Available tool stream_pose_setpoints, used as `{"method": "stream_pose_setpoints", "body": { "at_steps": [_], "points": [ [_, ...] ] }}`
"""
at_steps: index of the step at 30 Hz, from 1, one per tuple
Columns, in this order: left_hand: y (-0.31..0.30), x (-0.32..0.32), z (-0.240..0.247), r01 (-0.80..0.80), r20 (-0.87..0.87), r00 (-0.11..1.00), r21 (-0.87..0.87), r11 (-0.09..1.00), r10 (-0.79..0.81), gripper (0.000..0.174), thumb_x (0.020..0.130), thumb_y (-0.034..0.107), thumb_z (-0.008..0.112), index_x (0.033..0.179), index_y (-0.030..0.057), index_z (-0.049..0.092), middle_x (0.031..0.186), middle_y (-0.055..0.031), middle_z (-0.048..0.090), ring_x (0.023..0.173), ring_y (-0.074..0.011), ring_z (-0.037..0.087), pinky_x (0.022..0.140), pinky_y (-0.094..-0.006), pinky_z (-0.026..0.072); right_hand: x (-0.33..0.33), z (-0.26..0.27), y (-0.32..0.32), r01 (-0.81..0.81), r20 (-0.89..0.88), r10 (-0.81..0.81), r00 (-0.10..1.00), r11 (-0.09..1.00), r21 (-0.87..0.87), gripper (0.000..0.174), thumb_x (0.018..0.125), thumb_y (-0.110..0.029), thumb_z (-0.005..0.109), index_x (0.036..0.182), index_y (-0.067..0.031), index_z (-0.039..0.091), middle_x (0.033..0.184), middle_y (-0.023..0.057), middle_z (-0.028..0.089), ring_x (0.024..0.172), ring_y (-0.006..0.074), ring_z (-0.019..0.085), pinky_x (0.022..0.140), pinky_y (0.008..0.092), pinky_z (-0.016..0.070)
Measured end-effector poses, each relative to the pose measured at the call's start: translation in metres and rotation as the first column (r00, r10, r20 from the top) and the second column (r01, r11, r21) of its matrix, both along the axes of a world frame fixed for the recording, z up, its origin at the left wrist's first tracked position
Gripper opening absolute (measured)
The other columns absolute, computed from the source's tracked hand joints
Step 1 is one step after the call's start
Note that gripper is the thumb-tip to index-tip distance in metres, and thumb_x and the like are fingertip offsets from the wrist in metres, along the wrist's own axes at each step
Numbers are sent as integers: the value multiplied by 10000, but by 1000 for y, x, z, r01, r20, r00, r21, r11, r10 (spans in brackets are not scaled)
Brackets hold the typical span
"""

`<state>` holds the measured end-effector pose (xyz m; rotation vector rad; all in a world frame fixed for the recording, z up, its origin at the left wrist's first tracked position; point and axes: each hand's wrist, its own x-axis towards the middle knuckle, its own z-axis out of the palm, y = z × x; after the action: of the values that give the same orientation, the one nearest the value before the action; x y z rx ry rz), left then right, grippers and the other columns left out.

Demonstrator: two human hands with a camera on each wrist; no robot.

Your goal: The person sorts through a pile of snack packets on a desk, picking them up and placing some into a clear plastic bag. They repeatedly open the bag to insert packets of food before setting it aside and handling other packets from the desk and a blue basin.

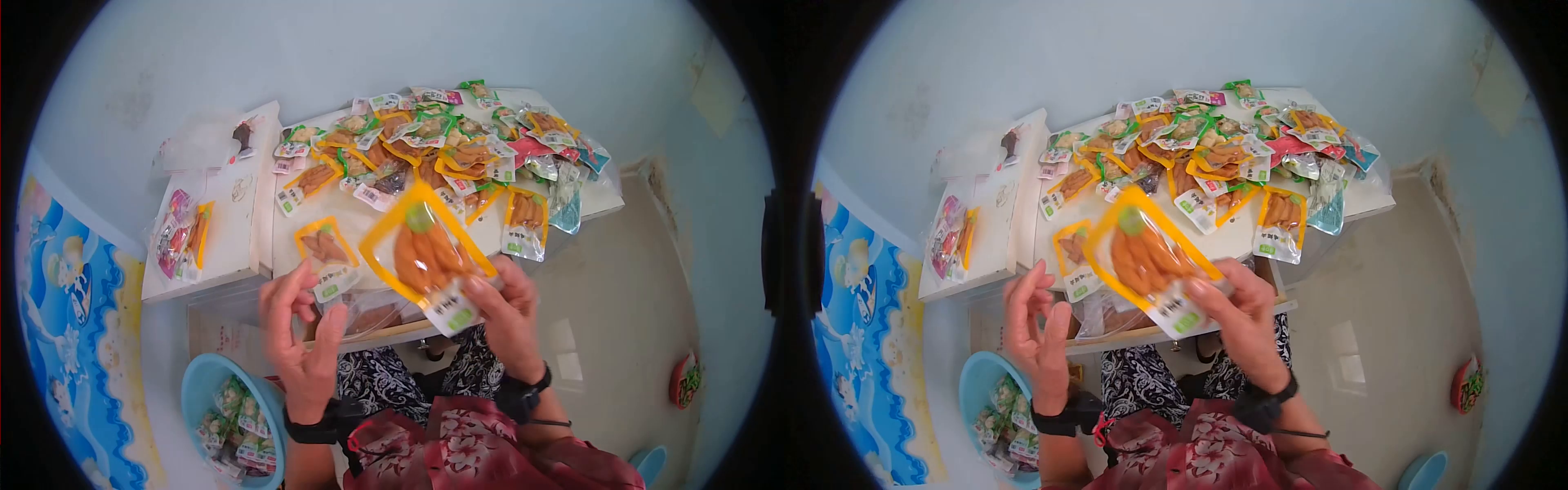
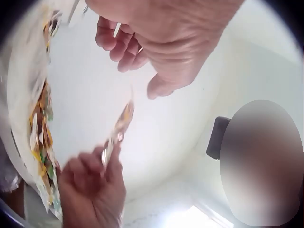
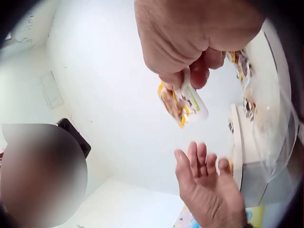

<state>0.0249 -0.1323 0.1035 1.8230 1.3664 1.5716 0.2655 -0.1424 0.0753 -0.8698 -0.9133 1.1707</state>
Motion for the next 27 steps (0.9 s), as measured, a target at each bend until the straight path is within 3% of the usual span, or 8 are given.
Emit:
{"method": "stream_pose_setpoints", "body": {
  "at_steps": [3, 6, 11, 15, 21, 27],
  "points": [
    [-4, -15, -3, -31, -378, 924, 50, 998, 48, 603, 793, 133, 834, 1348, 12, 630, 1177, -115, 593, 1007, -244, 554, 840, -357, 479, 37, -17, -22, -149, 97, 159, 982, 983, -105, 205, 992, -202, 726, 1098, -26, 727, 876, -13, 709, 754, 35, 644, 600, 211, 496],
    [-1, -9, -14, 13, -579, 814, 114, 993, 56, 579, 776, 172, 854, 1294, 14, 649, 1201, -134, 592, 1043, -313, 566, 863, -408, 495, 47, -23, -36, -282, 176, 331, 927, 924, -257, 217, 991, -223, 726, 1096, -33, 730, 855, -5, 706, 716, 35, 630, 574, 214, 478],
    [7, -9, -42, 2, -555, 832, 34, 999, 17, 323, 814, 75, 789, 1121, 27, 701, 1044, -128, 624, 992, -330, 598, 838, -434, 496, 38, -21, -31, -387, 143, 493, 858, 804, -451, 233, 1005, -242, 704, 1103, -32, 737, 805, -12, 697, 639, 32, 598, 529, 211, 458],
    [3, 1, -31, -16, -528, 848, 73, 997, 52, 190, 855, 3, 733, 1043, 24, 718, 933, -125, 623, 906, -332, 621, 790, -423, 503, 27, -34, -18, -457, 83, 529, 845, 793, -402, 258, 1020, -269, 679, 1090, -26, 731, 795, -15, 686, 615, 33, 581, 530, 201, 446],
    [-4, 13, -27, 39, -525, 846, 233, 972, 92, 222, 836, -31, 759, 1047, 31, 730, 926, -115, 614, 764, -282, 621, 640, -367, 494, 1, -36, 3, -428, -44, 437, 899, 849, -311, 235, 1038, -245, 654, 1120, -33, 711, 822, -25, 678, 568, 7, 507, 510, 180, 396],
    [-1, 23, -31, 155, -521, 853, 232, 960, -12, 263, 794, -49, 772, 1037, 49, 761, 901, -85, 598, 732, -240, 603, 596, -335, 475, -42, -49, 15, -306, -203, 263, 943, 926, -222, 211, 1069, -189, 594, 1210, -41, 646, 770, -41, 616, 552, 27, 488, 483, 198, 343]
  ]
}}
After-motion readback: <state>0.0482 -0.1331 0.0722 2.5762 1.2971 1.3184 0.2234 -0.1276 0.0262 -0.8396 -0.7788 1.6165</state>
